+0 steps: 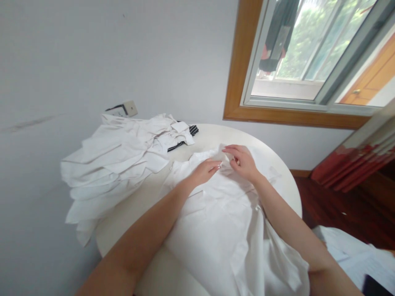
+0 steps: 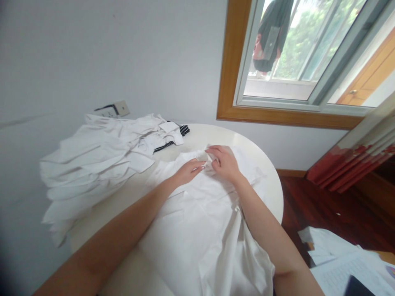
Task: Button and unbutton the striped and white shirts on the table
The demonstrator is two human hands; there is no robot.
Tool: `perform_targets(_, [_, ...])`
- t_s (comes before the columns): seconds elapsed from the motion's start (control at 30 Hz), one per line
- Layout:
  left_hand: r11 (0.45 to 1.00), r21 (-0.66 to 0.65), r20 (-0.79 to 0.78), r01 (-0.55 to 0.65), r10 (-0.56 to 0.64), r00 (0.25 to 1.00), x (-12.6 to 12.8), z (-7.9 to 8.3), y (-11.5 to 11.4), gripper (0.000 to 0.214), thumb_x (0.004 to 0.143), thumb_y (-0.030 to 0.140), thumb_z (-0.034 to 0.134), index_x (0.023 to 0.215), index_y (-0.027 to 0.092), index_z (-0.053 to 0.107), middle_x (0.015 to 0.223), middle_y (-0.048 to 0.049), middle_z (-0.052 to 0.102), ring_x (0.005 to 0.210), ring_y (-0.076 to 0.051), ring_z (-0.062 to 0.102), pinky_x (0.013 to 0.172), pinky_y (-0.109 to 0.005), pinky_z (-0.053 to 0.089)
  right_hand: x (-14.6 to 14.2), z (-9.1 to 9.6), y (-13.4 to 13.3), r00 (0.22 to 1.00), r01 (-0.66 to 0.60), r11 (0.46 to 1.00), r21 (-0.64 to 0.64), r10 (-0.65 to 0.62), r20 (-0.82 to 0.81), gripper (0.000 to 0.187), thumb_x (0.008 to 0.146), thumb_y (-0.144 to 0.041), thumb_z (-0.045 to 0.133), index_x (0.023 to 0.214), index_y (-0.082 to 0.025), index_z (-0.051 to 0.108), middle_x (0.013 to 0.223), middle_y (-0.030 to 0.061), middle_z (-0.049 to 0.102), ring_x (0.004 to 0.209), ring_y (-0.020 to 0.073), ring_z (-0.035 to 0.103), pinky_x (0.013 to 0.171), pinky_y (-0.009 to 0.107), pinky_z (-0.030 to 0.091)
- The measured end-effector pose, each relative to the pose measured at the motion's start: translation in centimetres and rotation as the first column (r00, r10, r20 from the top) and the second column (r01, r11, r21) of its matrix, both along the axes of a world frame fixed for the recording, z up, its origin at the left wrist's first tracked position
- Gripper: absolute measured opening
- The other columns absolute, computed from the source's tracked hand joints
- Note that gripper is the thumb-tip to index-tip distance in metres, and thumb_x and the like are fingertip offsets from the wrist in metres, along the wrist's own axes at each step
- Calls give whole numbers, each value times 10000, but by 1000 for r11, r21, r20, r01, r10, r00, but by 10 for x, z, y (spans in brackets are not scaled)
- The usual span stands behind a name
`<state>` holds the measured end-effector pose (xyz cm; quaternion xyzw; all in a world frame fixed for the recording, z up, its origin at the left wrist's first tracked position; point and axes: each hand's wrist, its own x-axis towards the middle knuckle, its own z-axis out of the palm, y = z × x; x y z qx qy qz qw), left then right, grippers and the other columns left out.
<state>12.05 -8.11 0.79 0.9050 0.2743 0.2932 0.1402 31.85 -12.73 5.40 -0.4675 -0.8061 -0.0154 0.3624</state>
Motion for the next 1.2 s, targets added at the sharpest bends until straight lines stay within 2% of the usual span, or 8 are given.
perform_targets(0.1, [1000,-13,41,22,-22,999,1,-2,2,268,928,255,403,1019,187,646,973,-54,653,921,-178,555,868,-321,443,-6,5,-11,982,-96,993,-68,105,156,506,786,-207,515,1291,-239,498,1349,59,463,1112,215,514,943,344,415])
perform_targets(0.2, [999,-39,76,10,-7,997,2,-3,2,275,917,236,408,1061,192,638,1054,-61,656,979,-183,559,913,-342,438,-7,0,-11,967,-46,990,-132,78,244,529,784,-235,573,1305,-213,489,1212,89,550,1067,221,540,919,337,418])
perform_targets(0.3, [997,-76,88,-4,11,996,2,-1,0,305,912,237,412,1130,217,624,1091,-49,664,994,-181,567,930,-352,436,0,-6,-2,963,25,978,-208,33,268,358,793,-215,588,1149,-202,615,1019,89,608,906,204,583,811,307,440])
perform_targets(0.37, [995,-95,89,-2,11,996,1,1,-1,307,910,249,424,1139,221,627,1083,-41,673,984,-179,573,917,-345,444,6,-8,4,975,18,969,-248,38,218,258,797,-230,601,1045,-197,666,939,78,616,810,184,579,747,288,440])
perform_targets(0.53, [993,-120,84,-21,31,996,0,5,-4,297,905,274,452,1132,235,641,1053,-29,690,931,-173,585,882,-327,456,16,-6,9,996,-85,956,-283,90,4,180,784,-251,616,935,-187,691,806,29,620,707,150,530,699,270,427])
perform_targets(0.67, [995,-98,72,-13,20,997,1,8,-4,303,914,295,444,1136,245,644,1055,-25,694,939,-171,593,911,-326,443,16,-7,12,999,-42,970,-239,34,-37,136,799,-154,542,819,-181,675,758,24,600,713,152,520,705,269,405])
perform_targets(0.93, [993,-80,116,-91,100,988,2,7,-4,307,908,315,461,1147,233,636,1144,-24,668,1045,-173,593,949,-317,435,7,-22,19,991,65,987,-149,-81,-103,111,836,-183,513,850,-184,623,822,34,558,773,162,514,736,275,401])
perform_targets(1.2, [984,-9,142,-179,179,974,5,10,-6,244,898,331,488,1041,226,656,1077,-21,666,984,-156,607,886,-276,467,-2,-26,14,983,-21,996,-90,4,-186,172,840,-159,457,932,-202,596,896,38,577,868,169,519,820,291,402])
